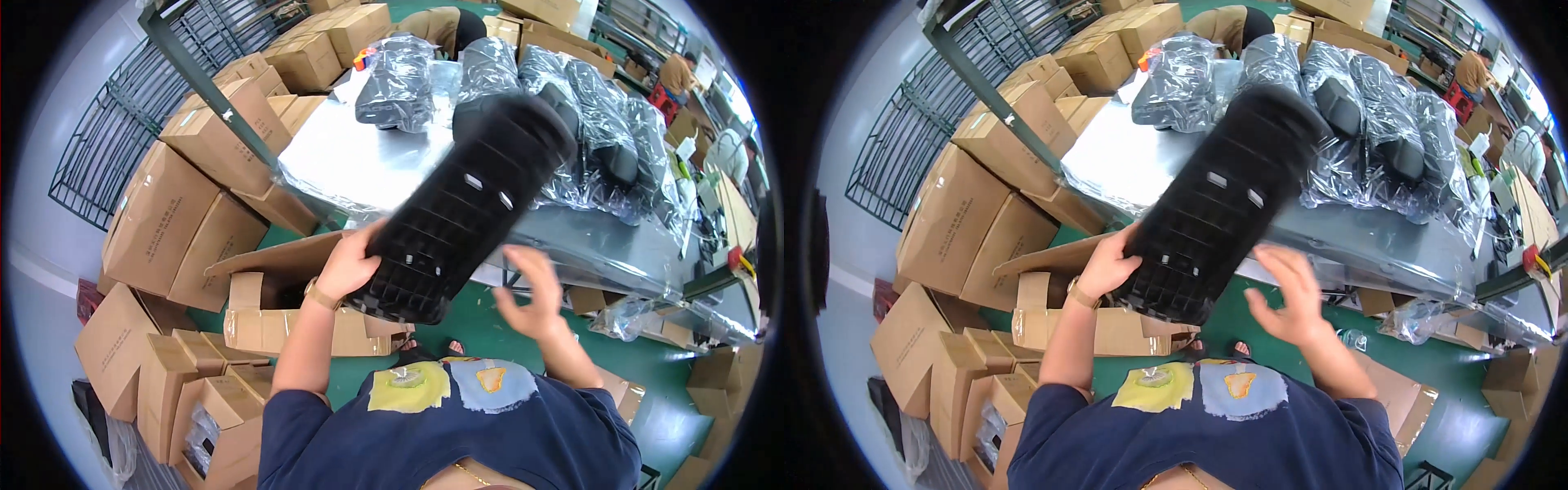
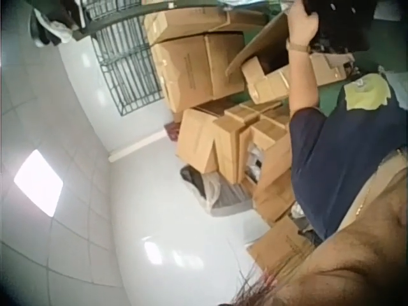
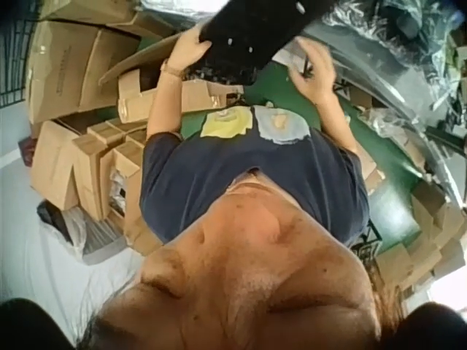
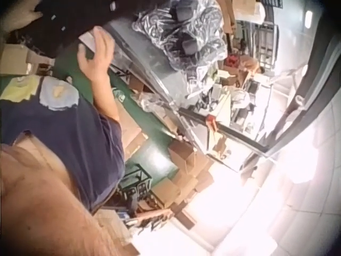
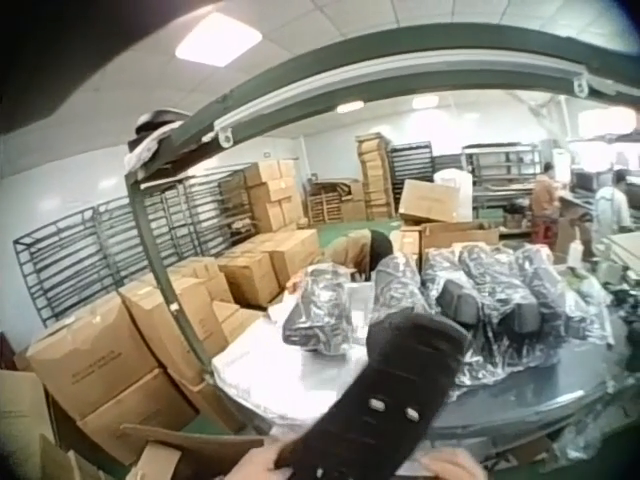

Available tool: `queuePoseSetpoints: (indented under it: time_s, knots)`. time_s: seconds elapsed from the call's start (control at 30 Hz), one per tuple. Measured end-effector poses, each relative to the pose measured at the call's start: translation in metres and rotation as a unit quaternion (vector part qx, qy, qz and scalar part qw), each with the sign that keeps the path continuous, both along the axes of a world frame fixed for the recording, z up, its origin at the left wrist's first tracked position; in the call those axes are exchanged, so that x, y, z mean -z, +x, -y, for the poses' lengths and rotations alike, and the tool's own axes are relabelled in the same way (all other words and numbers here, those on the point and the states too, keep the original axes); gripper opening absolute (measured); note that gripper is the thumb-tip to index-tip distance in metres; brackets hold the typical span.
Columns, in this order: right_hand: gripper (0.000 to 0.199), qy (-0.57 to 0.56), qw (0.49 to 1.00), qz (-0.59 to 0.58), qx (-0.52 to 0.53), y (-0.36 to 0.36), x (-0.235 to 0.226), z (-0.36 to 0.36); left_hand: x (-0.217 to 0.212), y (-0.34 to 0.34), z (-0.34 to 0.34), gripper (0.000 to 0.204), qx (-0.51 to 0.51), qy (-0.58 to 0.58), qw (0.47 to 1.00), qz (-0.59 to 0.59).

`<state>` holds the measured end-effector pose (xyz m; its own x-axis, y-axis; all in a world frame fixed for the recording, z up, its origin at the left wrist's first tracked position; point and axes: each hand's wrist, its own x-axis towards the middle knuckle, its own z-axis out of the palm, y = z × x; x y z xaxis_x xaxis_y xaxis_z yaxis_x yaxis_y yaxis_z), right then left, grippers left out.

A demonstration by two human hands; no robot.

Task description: Unpacking plastic components from boxes, inspecting them, and placing them into plastic protective wraps.

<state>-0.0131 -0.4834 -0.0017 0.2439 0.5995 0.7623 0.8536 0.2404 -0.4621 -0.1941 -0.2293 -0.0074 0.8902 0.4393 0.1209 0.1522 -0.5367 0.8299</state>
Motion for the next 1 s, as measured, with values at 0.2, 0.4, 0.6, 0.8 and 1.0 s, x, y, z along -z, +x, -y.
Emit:
queuePoseSetpoints:
  time_s: [0.2,0.4,0.6,0.8,1.0]
  knots:
    - [0.058,-0.177,0.983,0.000,-0.057,0.020,-0.034,0.002,-0.002,0.075,0.060,0.031,0.239,0.372,0.869,-0.222]
    - [0.079,-0.526,0.804,-0.238,-0.142,0.035,0.086,-0.006,0.017,0.115,0.086,0.013,0.335,0.418,0.817,-0.215]
    - [0.078,-0.407,0.776,-0.466,-0.122,0.071,0.108,0.034,-0.002,0.122,0.049,0.011,0.187,0.124,0.966,0.130]
    - [0.071,-0.436,0.714,-0.547,-0.007,0.096,0.062,0.094,0.096,0.118,-0.082,0.016,-0.260,-0.253,0.917,0.164]
    - [0.057,-0.428,0.613,-0.659,0.083,0.112,0.047,0.114,0.174,0.181,-0.087,0.025,-0.115,0.209,0.967,-0.090]
